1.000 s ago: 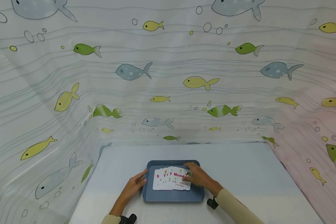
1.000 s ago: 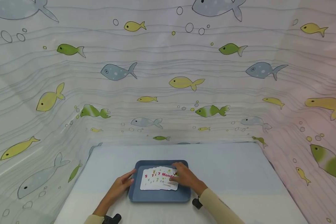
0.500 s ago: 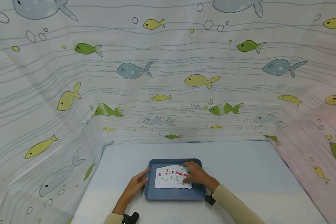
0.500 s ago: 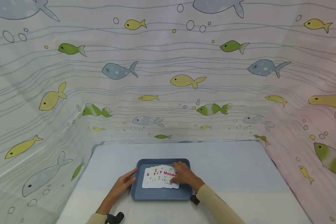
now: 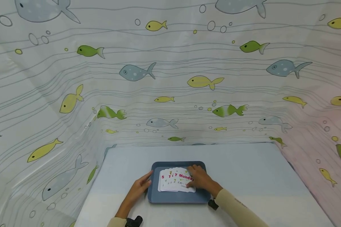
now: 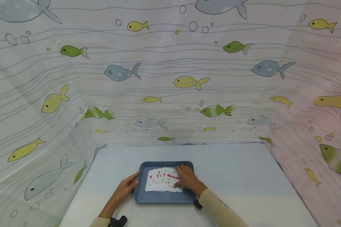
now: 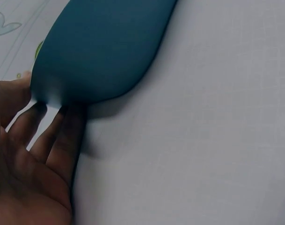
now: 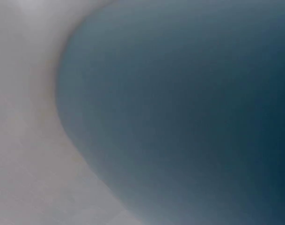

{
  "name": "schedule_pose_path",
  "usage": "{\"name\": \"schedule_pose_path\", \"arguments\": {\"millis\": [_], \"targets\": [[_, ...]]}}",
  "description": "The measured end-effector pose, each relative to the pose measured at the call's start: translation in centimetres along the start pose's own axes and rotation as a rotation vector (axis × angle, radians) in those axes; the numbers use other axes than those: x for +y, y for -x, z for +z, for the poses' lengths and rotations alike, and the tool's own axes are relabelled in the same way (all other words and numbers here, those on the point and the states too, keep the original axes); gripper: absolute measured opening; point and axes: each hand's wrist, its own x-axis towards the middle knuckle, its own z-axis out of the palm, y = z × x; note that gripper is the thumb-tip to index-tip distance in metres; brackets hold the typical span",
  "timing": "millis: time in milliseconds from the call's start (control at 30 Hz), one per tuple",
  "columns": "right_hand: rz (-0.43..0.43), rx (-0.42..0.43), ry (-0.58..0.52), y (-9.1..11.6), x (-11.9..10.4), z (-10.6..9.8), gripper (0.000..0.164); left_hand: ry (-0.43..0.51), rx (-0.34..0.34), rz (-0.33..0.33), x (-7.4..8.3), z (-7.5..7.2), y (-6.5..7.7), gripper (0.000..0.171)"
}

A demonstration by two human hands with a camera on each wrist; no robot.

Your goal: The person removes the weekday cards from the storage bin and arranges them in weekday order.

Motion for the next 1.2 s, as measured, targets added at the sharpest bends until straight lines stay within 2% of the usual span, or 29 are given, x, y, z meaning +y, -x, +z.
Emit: {"name": "schedule_pose_path", "arguments": {"millis": [167,367,600,800,1067,1200], "targets": [[-0.004,0.028,0.044,0.07,-0.13,0.26,0.08,-0.007,0.007,0.01,-0.12,-0.03,0.06,0.05],[0.021,0.042,0.103,0.09,-0.17,0.59,0.09,0.026,-0.014,-0.015,-0.34,-0.05,0.05,0.05],[0.022,0.061,0.096,0.27,0.1,0.59,0.086,0.034,-0.014,-0.028,-0.19,-0.08,-0.01,0.05],[0.046,0.075,0.097,0.31,0.07,0.73,0.091,0.044,-0.014,-0.037,-0.1,0.02,0.01,0.05],[0.063,0.061,0.028,0.35,-0.02,0.73,0.087,0.049,-0.001,-0.044,-0.37,0.2,-0.01,0.049],[0.028,0.071,-0.099,0.3,0.23,0.46,0.076,0.053,0.004,-0.028,-0.45,0.13,-0.07,0.049]]}}
